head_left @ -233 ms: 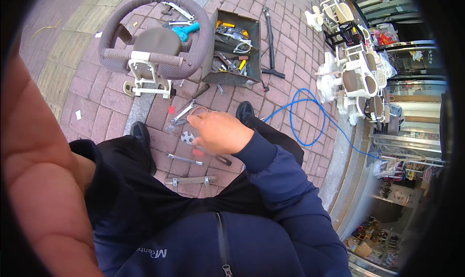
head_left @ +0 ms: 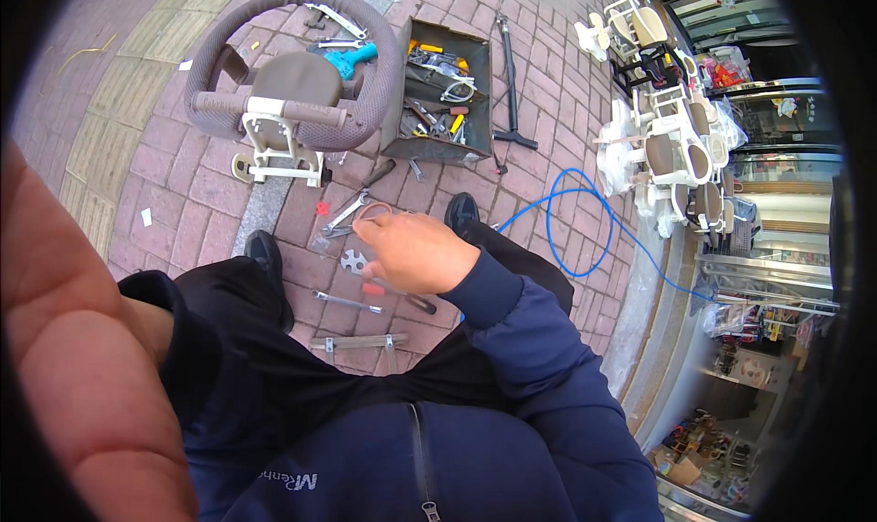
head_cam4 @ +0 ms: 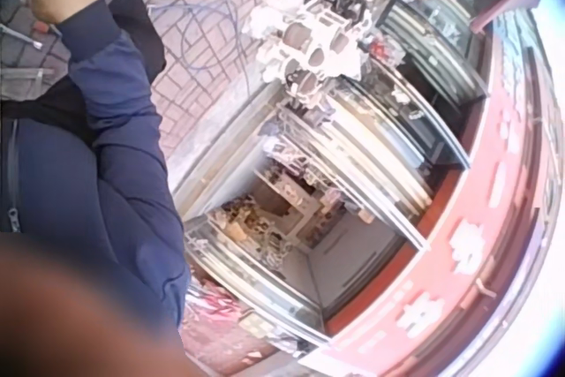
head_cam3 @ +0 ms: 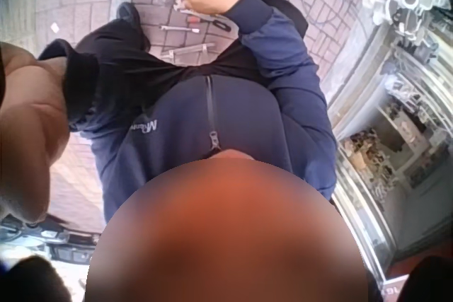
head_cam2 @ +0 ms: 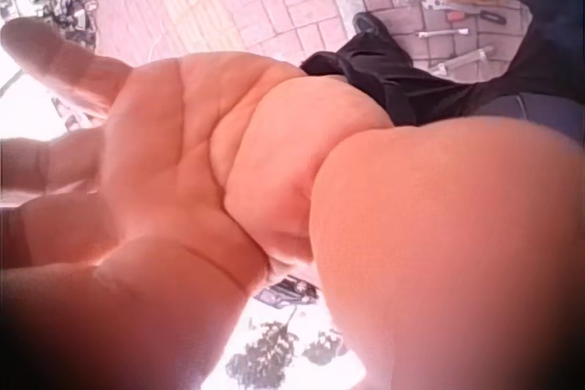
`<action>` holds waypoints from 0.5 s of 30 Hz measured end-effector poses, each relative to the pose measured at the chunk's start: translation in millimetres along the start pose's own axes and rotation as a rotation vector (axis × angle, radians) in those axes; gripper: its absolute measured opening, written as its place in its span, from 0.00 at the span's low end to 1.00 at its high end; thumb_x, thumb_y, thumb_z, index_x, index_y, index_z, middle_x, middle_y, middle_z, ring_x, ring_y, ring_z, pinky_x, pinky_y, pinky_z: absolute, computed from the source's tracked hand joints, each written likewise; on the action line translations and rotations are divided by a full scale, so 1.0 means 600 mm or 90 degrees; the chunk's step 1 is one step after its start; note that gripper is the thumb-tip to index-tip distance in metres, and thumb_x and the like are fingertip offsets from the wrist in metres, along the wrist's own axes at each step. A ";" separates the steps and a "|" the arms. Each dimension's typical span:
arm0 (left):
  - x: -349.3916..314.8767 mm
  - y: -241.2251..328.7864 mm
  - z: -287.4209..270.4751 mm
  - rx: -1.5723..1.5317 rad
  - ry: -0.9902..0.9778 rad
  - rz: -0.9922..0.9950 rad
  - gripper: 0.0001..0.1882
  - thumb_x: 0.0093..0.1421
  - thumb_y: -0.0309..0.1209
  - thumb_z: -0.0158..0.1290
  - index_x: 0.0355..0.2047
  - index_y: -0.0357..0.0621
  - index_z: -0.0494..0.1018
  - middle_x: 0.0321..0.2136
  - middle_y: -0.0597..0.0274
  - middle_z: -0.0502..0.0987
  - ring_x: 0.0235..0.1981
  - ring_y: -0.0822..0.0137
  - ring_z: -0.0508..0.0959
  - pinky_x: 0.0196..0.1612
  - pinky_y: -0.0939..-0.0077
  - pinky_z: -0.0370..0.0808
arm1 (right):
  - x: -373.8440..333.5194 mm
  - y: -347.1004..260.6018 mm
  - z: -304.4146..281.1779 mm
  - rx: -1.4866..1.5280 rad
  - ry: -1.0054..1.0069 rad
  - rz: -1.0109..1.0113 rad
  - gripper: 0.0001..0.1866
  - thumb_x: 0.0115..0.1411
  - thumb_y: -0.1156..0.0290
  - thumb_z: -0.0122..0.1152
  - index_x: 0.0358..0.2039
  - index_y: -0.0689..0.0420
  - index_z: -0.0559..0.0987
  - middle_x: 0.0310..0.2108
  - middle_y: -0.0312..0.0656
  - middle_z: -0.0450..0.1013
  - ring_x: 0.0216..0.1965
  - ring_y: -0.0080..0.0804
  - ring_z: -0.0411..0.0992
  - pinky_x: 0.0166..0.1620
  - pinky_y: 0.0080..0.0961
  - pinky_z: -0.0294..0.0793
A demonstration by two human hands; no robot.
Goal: The person assembles a child's chair by attaching a brown steering wheel to a white frame using a wrench. They then handle a black and red child seat, adjusting its components.
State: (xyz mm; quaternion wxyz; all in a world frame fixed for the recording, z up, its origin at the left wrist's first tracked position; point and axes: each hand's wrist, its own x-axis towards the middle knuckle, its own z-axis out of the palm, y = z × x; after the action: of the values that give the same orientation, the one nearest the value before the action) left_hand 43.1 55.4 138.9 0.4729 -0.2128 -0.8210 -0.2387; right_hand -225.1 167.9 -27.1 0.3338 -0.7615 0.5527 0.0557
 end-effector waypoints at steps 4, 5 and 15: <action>-0.005 0.002 0.000 0.003 -0.003 0.001 0.21 0.70 0.43 0.52 0.57 0.49 0.78 0.59 0.48 0.77 0.64 0.51 0.74 0.67 0.51 0.68 | 0.001 0.000 0.001 0.000 -0.002 0.000 0.29 0.58 0.63 0.67 0.57 0.64 0.72 0.50 0.54 0.77 0.50 0.56 0.76 0.51 0.46 0.76; -0.005 0.003 0.001 0.002 -0.003 -0.001 0.21 0.70 0.43 0.52 0.57 0.49 0.79 0.59 0.48 0.77 0.64 0.51 0.74 0.67 0.52 0.68 | 0.001 0.001 0.001 -0.001 -0.002 -0.001 0.29 0.58 0.64 0.67 0.57 0.64 0.72 0.50 0.54 0.77 0.50 0.56 0.76 0.51 0.46 0.76; -0.005 0.010 -0.003 0.015 0.000 0.000 0.19 0.69 0.40 0.52 0.56 0.48 0.79 0.57 0.49 0.79 0.62 0.53 0.76 0.66 0.56 0.71 | -0.002 -0.001 0.001 -0.009 -0.002 0.002 0.28 0.58 0.64 0.67 0.55 0.63 0.72 0.48 0.53 0.77 0.47 0.57 0.77 0.48 0.48 0.77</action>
State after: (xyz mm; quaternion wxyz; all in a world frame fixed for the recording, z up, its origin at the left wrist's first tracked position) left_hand 49.2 59.0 138.0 0.4753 -0.2069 -0.8239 -0.2289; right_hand -224.8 169.4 -26.8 0.3291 -0.7632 0.5527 0.0614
